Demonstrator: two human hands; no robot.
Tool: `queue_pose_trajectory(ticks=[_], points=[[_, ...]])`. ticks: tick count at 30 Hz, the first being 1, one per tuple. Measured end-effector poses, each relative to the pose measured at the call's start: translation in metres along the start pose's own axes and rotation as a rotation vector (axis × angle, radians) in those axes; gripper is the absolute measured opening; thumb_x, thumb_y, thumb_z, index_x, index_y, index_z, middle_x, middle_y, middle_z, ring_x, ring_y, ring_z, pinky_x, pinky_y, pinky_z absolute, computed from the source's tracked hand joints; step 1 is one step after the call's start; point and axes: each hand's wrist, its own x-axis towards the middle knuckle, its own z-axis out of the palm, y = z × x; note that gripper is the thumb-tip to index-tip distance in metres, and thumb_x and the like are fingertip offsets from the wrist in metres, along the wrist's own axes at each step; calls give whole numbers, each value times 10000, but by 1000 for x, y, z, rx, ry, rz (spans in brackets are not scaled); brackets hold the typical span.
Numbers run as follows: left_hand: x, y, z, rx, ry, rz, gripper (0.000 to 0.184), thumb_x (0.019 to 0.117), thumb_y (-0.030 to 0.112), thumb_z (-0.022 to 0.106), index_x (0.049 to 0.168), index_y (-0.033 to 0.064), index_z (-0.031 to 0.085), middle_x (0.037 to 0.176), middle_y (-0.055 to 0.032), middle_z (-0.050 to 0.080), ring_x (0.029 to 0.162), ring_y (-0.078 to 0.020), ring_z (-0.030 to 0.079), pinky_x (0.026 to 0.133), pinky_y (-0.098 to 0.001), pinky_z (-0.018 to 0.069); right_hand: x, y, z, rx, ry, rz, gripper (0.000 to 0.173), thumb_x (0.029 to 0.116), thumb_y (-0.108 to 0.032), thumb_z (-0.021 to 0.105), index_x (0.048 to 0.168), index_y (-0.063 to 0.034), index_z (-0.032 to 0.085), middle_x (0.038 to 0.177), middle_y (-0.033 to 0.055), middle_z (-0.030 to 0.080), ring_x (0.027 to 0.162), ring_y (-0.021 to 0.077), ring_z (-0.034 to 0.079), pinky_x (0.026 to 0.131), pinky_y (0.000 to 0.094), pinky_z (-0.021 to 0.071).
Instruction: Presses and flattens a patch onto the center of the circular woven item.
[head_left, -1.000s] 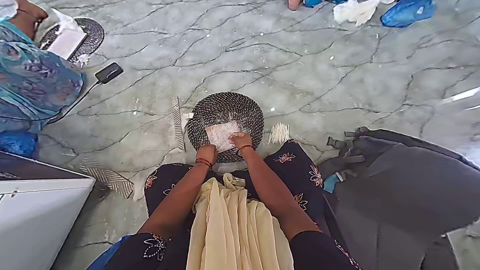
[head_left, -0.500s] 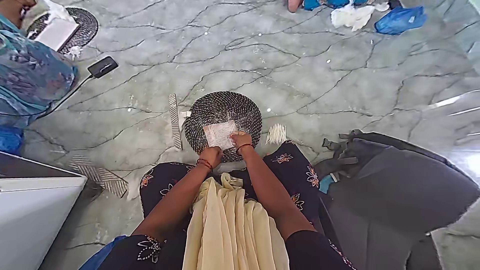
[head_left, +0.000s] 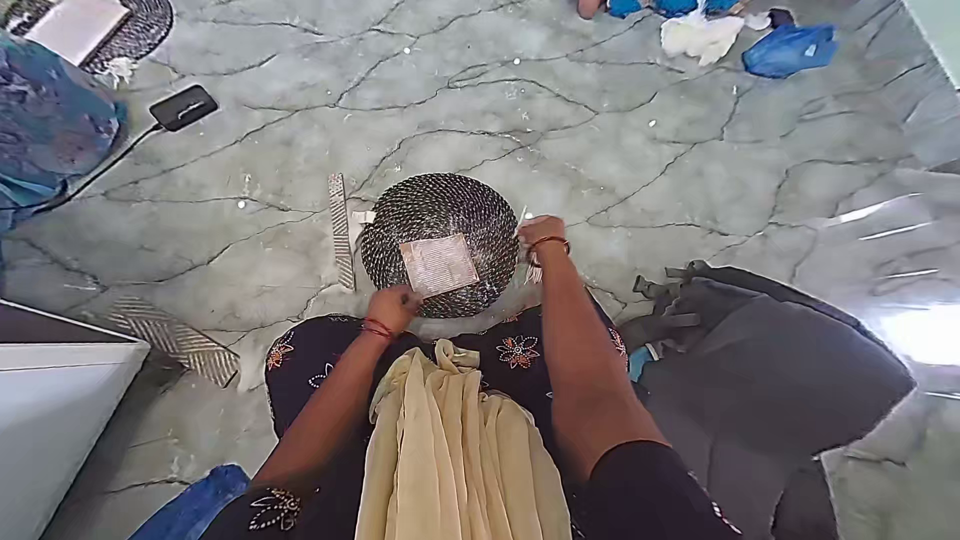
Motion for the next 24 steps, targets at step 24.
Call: queue_pose_trajectory(ticks=[24], points=[[17, -80, -36, -1173, 950, -488, 112, 988, 135, 678, 997, 38, 622, 1012, -74, 625, 972, -170, 566, 870, -436, 473, -68, -67, 164, -602, -617, -748, 320, 1069, -188, 524, 1249, 21, 686, 1256, 290, 670, 1228, 471, 620, 1032, 660, 462]])
